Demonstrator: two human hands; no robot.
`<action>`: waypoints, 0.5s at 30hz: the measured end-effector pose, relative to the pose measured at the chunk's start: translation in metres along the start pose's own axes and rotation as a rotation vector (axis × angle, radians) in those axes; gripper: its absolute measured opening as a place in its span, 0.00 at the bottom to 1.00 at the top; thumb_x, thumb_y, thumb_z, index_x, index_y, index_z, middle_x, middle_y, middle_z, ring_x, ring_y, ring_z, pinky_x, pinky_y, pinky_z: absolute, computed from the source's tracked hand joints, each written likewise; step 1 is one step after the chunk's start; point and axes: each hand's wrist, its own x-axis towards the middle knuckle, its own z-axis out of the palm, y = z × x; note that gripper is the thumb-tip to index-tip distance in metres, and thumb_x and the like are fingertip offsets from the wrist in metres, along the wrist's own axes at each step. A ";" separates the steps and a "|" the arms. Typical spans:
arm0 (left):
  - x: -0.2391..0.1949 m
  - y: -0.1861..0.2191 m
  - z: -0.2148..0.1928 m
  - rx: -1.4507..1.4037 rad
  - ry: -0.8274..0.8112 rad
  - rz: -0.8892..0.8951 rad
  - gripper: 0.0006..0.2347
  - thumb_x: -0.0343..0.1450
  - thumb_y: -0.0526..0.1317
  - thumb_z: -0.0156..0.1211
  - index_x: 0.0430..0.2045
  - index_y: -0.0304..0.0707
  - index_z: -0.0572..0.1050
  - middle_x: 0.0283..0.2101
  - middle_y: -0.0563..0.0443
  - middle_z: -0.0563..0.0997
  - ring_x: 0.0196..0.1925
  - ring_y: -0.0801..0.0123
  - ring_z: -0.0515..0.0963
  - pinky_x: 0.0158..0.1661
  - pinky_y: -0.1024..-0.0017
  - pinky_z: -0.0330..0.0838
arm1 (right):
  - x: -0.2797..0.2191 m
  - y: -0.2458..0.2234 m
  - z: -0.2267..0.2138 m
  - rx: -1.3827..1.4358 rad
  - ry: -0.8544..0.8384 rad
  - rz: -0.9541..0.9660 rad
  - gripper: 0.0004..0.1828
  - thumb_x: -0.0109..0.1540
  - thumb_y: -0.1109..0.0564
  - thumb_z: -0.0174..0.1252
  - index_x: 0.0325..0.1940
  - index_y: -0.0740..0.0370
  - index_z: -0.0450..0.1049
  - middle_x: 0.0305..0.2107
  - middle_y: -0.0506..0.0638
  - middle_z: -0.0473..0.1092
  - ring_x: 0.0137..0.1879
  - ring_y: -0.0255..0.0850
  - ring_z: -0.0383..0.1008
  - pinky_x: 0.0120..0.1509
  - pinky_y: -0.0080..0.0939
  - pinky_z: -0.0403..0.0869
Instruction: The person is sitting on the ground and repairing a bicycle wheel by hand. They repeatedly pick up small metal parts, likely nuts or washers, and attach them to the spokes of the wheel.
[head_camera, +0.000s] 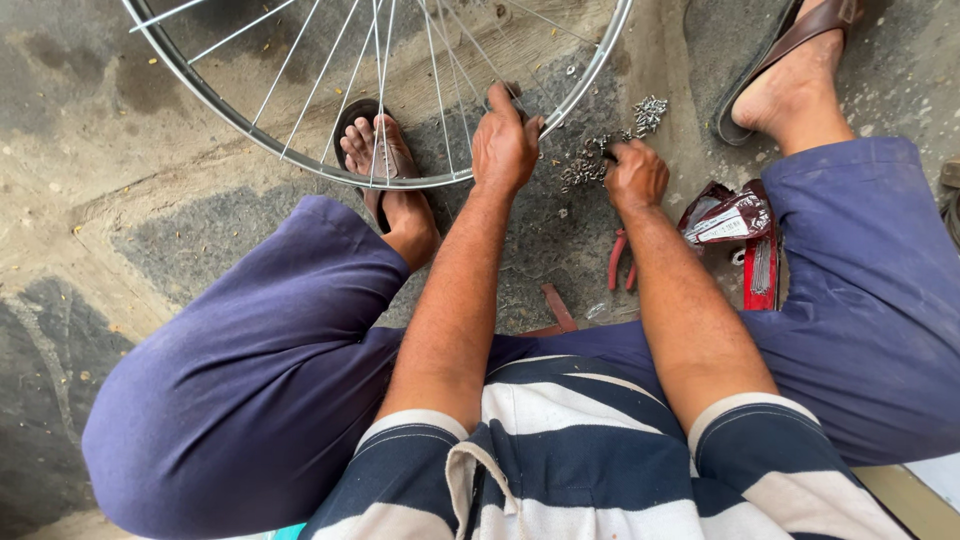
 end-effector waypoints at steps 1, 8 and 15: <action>0.000 -0.002 0.000 -0.064 0.019 0.063 0.23 0.70 0.38 0.66 0.54 0.36 0.59 0.35 0.38 0.84 0.40 0.46 0.85 0.41 0.53 0.75 | 0.001 0.002 0.004 -0.026 -0.018 -0.008 0.11 0.60 0.62 0.68 0.46 0.55 0.84 0.42 0.56 0.79 0.47 0.52 0.80 0.54 0.54 0.77; 0.003 -0.003 0.004 0.014 -0.006 -0.028 0.25 0.71 0.40 0.68 0.56 0.37 0.59 0.34 0.36 0.83 0.39 0.44 0.84 0.40 0.53 0.76 | 0.011 0.012 0.001 0.358 0.048 0.243 0.06 0.60 0.64 0.63 0.41 0.60 0.79 0.39 0.54 0.81 0.44 0.45 0.81 0.52 0.47 0.79; 0.004 0.001 0.003 -0.092 -0.028 -0.020 0.23 0.71 0.37 0.63 0.58 0.38 0.58 0.37 0.40 0.85 0.39 0.50 0.87 0.42 0.58 0.78 | 0.021 0.014 -0.021 0.605 0.041 0.156 0.11 0.57 0.62 0.68 0.44 0.58 0.82 0.39 0.53 0.81 0.44 0.41 0.83 0.52 0.39 0.79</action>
